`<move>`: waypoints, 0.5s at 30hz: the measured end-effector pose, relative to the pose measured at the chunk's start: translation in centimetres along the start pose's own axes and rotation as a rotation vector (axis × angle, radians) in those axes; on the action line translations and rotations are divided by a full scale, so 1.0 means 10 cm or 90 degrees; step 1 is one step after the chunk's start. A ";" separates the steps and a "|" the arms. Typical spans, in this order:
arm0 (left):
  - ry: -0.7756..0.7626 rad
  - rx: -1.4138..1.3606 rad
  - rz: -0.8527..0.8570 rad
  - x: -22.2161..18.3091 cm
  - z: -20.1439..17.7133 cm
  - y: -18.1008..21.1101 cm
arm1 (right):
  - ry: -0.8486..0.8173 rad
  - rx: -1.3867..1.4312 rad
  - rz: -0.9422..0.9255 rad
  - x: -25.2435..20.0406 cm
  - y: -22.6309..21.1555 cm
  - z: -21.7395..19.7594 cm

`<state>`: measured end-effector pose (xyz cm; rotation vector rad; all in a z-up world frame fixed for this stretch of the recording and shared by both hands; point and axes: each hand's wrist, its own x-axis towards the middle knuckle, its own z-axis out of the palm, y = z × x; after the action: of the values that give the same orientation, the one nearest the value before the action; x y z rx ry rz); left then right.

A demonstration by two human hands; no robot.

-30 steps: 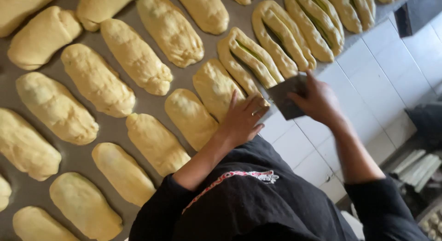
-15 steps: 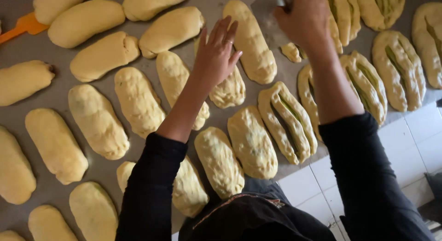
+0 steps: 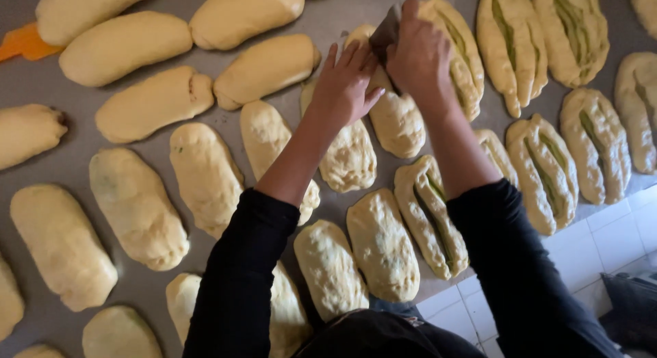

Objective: Scoring and cutting pieces of bread dough on a metal table using a bench scraper

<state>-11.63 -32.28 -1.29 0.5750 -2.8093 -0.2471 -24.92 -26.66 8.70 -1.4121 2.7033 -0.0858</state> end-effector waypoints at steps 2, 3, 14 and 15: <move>0.087 -0.013 0.024 0.04 0.04 -0.05 | 0.004 -0.002 -0.009 0.07 -0.06 0.04; 0.093 -0.041 0.022 0.04 0.06 -0.05 | 0.010 -0.015 -0.006 0.11 -0.05 0.09; -0.060 0.094 0.007 -0.12 -0.42 0.17 | -0.020 0.095 -0.085 0.27 0.47 -0.22; -0.092 0.039 0.063 -0.17 -0.49 0.27 | 0.002 0.099 -0.040 0.14 0.44 -0.37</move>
<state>-9.69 -29.71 3.54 0.4456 -2.9849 -0.1903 -29.67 -25.27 11.90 -1.4513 2.5897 -0.2955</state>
